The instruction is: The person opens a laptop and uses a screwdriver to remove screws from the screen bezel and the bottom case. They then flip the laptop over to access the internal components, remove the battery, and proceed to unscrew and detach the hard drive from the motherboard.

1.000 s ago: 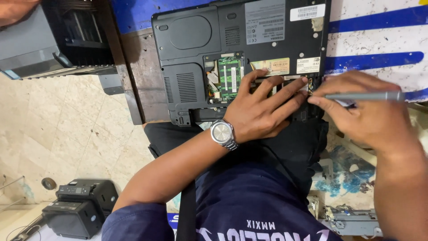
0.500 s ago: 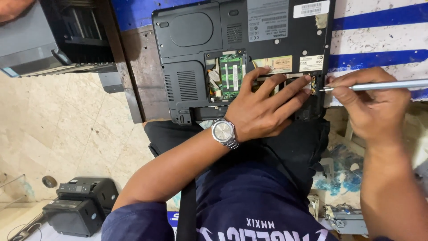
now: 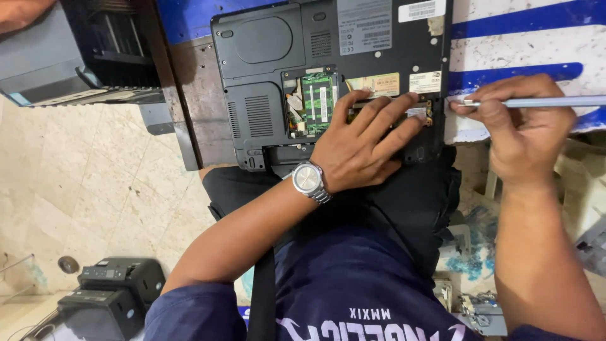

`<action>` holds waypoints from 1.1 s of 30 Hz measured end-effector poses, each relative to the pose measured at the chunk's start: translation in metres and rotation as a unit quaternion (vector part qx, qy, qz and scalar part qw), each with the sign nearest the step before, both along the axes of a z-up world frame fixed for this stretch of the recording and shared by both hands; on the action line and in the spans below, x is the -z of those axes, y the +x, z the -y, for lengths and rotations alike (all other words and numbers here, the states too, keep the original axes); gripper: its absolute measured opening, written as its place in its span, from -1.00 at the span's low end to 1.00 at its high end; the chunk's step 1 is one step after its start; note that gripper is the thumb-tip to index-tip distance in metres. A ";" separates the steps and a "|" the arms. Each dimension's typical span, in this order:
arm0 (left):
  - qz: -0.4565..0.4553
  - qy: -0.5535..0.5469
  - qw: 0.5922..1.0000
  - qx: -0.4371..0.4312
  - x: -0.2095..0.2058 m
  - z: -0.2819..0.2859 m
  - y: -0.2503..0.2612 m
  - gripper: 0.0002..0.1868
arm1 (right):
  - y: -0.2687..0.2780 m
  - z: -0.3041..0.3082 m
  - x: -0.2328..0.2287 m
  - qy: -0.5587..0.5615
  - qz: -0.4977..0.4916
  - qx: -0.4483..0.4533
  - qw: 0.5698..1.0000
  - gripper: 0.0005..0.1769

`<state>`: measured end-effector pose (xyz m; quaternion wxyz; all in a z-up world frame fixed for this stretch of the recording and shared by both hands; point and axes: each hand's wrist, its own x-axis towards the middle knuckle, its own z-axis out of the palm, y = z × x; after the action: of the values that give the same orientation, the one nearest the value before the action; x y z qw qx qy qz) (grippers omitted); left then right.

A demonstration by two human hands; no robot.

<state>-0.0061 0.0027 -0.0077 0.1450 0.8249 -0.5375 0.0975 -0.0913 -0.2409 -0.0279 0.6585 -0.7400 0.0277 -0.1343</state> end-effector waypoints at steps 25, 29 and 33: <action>0.040 -0.114 0.993 -0.013 -0.008 -0.014 -0.021 -0.24 | 0.047 -0.009 -0.048 -0.490 -0.374 0.079 0.783 -0.29; 0.034 -0.111 0.993 -0.012 -0.007 -0.022 -0.018 -0.28 | 0.046 -0.022 -0.077 -0.554 -0.370 0.053 0.744 -0.28; 0.039 -0.126 0.991 -0.011 -0.003 -0.024 -0.013 -0.33 | 0.052 -0.015 -0.098 -0.518 -0.424 0.017 0.742 -0.16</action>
<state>-0.0193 0.0263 -0.0047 0.2262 0.8014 -0.5171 0.1980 -0.0393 -0.2259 0.0701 0.0911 -0.9471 0.2431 0.1885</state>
